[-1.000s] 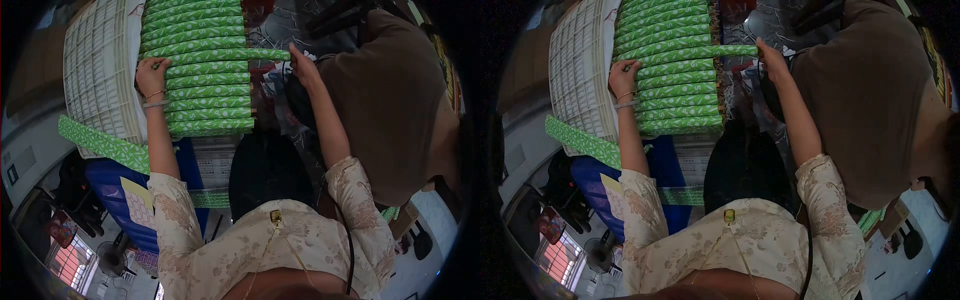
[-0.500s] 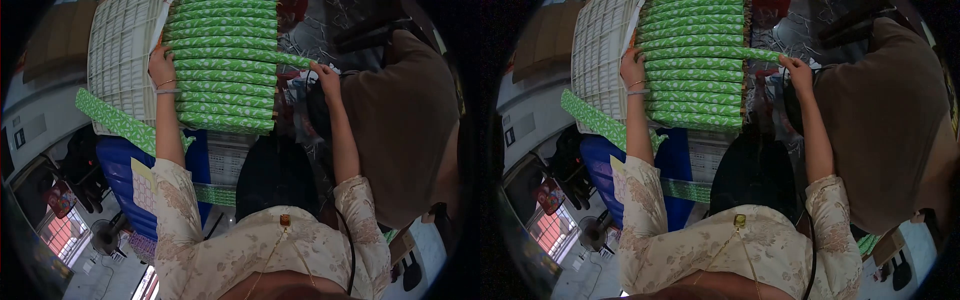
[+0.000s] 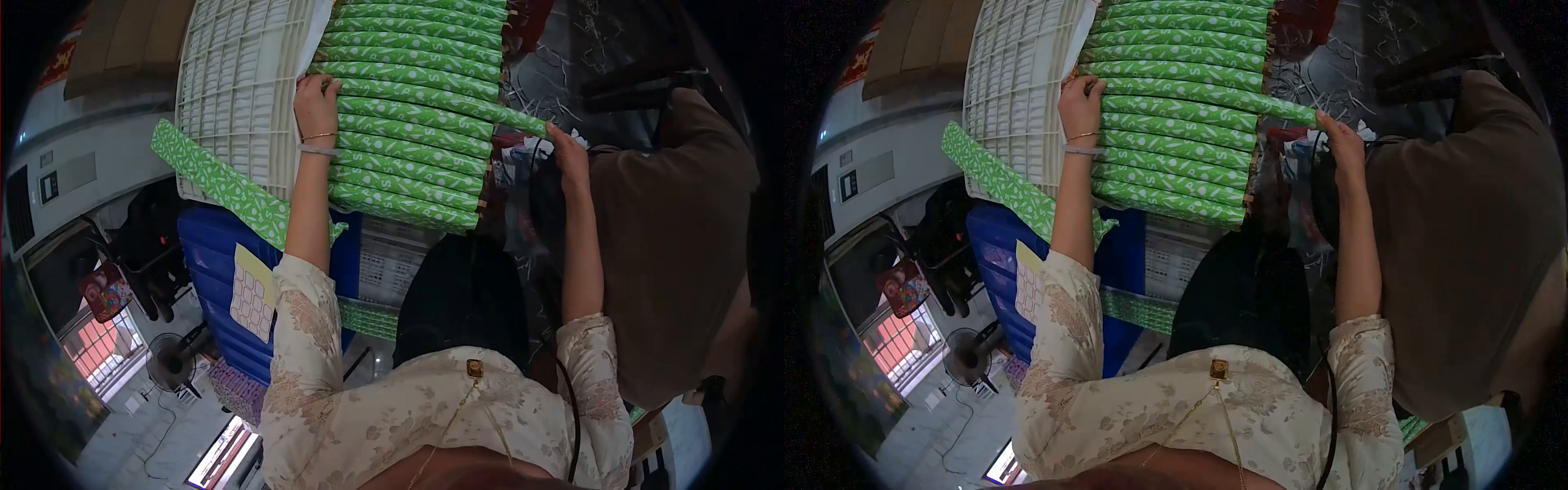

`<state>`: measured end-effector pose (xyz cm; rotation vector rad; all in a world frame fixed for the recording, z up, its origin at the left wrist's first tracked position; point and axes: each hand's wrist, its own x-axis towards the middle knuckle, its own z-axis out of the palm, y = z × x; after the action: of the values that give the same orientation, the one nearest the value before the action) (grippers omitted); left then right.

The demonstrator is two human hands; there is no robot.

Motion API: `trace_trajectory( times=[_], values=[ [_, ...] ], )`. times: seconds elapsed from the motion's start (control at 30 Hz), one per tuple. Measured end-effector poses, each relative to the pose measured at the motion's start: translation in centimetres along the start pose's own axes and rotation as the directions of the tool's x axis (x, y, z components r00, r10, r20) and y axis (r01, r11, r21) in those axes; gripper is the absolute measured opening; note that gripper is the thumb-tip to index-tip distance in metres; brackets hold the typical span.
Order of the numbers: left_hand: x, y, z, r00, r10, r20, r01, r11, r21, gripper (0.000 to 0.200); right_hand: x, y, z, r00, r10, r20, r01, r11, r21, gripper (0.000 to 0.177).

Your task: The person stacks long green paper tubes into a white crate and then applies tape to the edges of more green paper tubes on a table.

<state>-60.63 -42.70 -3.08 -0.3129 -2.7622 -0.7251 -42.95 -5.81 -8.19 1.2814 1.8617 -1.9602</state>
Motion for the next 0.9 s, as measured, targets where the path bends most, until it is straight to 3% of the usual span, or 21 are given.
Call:
trace_trajectory(
  times=[0.07,0.17,0.4,0.77,0.83,0.9],
  values=[
    [0.0,-0.3,0.3,0.993,0.104,-0.049,-0.103,0.994,0.024,0.014,0.0,-0.3,0.2,1.000,0.013,-0.014,-0.013,1.000,-0.003,0.039],
    [-0.9,1.2,1.1,0.988,0.086,-0.126,-0.086,0.996,0.006,0.011,0.0,-0.5,0.2,0.999,0.034,-0.019,-0.034,0.999,0.001,0.039],
    [-0.5,2.0,0.4,0.994,0.002,-0.109,0.012,0.992,0.129,0.027,0.4,-0.3,-0.1,1.000,0.020,-0.008,-0.020,0.999,-0.026,0.037],
    [-0.8,-0.7,0.3,0.986,0.123,-0.113,-0.114,0.990,0.082,0.026,0.2,-0.4,0.2,1.000,-0.006,-0.030,0.006,1.000,-0.011,0.036],
    [-1.3,-0.2,0.5,0.986,-0.025,-0.167,0.030,0.999,0.031,0.024,0.4,-0.3,0.1,1.000,-0.007,-0.030,0.007,1.000,-0.001,0.036],
    [-1.8,-0.1,0.2,0.982,-0.036,-0.186,0.046,0.998,0.045,0.023,0.4,-0.2,0.0,1.000,0.004,-0.011,-0.004,1.000,-0.018,0.038]
  ],
)
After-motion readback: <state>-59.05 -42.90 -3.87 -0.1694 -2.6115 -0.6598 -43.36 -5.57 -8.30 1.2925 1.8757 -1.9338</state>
